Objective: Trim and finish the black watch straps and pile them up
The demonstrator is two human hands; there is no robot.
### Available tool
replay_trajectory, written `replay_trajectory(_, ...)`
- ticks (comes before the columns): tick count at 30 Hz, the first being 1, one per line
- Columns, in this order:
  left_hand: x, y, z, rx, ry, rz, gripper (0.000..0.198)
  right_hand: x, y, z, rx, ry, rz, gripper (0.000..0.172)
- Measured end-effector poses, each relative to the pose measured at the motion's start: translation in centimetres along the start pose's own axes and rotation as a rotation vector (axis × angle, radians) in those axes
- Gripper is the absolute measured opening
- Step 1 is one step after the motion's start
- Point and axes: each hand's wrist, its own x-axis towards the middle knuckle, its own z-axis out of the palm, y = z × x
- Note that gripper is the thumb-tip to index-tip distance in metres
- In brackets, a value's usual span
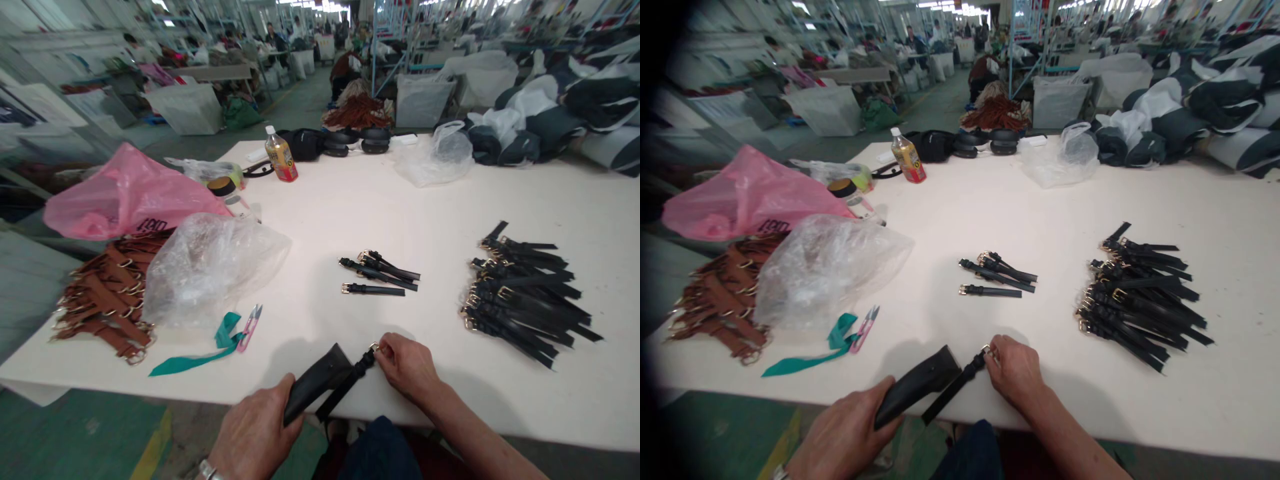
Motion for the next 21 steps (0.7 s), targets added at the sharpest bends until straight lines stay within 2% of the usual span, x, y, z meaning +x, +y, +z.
replay_trajectory(2,0.0,0.4,0.0,0.003,-0.014,-0.002,0.036,0.3,0.1,-0.5,0.057,0.033,-0.17,0.023)
replay_trajectory(4,0.1,1.0,0.0,0.006,-0.026,0.007,0.038,0.7,0.2,-0.5,0.104,-0.004,-0.338,0.031)
replay_trajectory(6,0.4,1.6,0.1,0.013,-0.026,0.025,0.038,1.2,0.5,-0.1,0.134,-0.055,-0.412,0.024)
replay_trajectory(8,0.7,2.1,0.4,0.026,-0.025,0.052,0.039,1.8,0.9,0.4,0.165,-0.082,-0.425,0.018)
replay_trajectory(13,1.2,2.4,1.2,0.058,-0.061,0.08,0.044,2.9,2.4,1.4,0.255,-0.088,-0.412,0.017)
replay_trajectory(21,2.0,4.6,0.0,0.075,-0.061,0.105,0.044,3.2,3.0,1.6,0.298,-0.061,-0.447,0.009)
